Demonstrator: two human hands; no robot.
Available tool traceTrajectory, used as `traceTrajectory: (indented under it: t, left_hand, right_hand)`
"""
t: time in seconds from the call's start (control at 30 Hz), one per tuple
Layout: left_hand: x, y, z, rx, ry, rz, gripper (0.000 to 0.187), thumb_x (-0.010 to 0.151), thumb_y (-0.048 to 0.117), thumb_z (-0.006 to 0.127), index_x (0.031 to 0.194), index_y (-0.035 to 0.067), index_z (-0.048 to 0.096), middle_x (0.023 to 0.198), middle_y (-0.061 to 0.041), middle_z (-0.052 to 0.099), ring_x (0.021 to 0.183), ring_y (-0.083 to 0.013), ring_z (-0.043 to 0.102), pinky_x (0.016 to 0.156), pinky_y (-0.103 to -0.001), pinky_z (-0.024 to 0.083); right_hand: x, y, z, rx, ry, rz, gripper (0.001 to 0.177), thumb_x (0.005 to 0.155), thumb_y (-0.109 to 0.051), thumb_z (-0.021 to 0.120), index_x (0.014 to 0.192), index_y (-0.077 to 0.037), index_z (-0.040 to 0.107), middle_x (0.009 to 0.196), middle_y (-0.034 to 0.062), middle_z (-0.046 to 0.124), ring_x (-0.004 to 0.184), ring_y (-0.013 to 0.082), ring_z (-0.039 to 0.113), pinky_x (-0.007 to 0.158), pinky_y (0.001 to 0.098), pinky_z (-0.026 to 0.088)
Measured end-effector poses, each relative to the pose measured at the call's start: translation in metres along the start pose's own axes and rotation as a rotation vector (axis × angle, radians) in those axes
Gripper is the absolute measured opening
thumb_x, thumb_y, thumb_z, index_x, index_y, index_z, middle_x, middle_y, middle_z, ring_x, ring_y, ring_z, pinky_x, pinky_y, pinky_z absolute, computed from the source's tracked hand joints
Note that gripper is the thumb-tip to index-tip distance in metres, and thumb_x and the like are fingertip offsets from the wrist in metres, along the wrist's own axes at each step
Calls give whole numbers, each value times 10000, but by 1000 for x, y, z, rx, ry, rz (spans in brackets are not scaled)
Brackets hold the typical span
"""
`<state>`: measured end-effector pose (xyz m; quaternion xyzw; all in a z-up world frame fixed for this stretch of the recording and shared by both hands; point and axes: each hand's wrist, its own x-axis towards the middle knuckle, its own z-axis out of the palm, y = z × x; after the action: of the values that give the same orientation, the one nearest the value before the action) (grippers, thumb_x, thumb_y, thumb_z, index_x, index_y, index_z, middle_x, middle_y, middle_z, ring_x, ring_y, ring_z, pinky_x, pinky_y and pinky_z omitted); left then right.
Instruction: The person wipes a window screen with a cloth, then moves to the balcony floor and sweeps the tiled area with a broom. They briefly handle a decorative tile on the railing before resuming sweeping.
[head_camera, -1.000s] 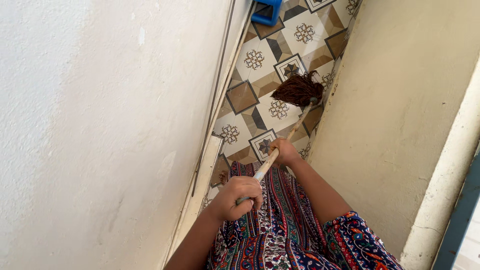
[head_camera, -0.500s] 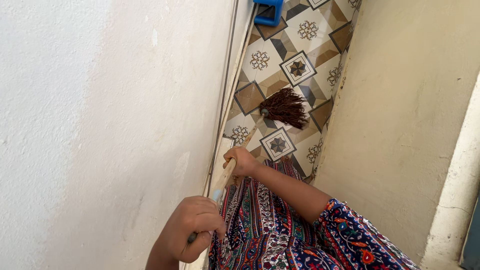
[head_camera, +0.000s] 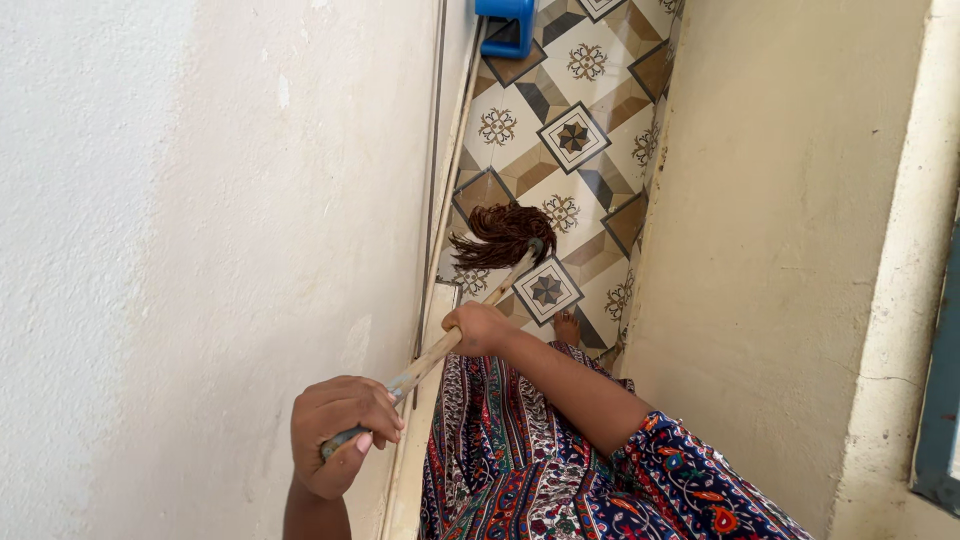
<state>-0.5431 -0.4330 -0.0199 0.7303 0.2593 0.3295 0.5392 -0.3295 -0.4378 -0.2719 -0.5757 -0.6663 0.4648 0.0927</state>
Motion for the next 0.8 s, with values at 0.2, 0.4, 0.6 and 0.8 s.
traceTrajectory:
  t: [0.2, 0.4, 0.6, 0.8]
  left_hand:
    - [24, -60, 68, -138, -264, -40, 235, 695, 273, 549, 691, 46, 610, 694, -104, 647, 812, -306, 730, 972, -484, 584]
    - [39, -72, 91, -177, -399, 14, 268, 725, 302, 533, 720, 40, 588, 694, -97, 615, 713, -288, 643, 891, -413, 575]
    - [66, -51, 17, -273, -543, -90, 386, 790, 390, 537, 698, 24, 620, 637, -83, 613, 577, -203, 605, 573, -329, 466]
    - [43, -23, -12, -292, -570, -162, 379, 794, 361, 519, 707, 12, 641, 637, -85, 629, 563, -192, 583, 542, -325, 444]
  right_hand:
    - [-27, 127, -2, 16, 218, 142, 240, 685, -231, 791, 730, -52, 638, 780, 154, 647, 834, 372, 654, 726, 470, 535]
    - [-50, 161, 12, 55, 511, 128, 289, 746, -185, 751, 653, -9, 541, 684, 165, 609, 723, 365, 602, 754, 452, 521]
    - [-46, 77, 46, 328, 626, 207, 286, 764, -165, 783, 702, -8, 551, 672, 185, 566, 633, 382, 564, 607, 435, 479]
    - [-48, 30, 85, 284, 653, 143, 204, 713, -151, 766, 690, -37, 598, 693, 156, 629, 665, 363, 631, 592, 429, 483]
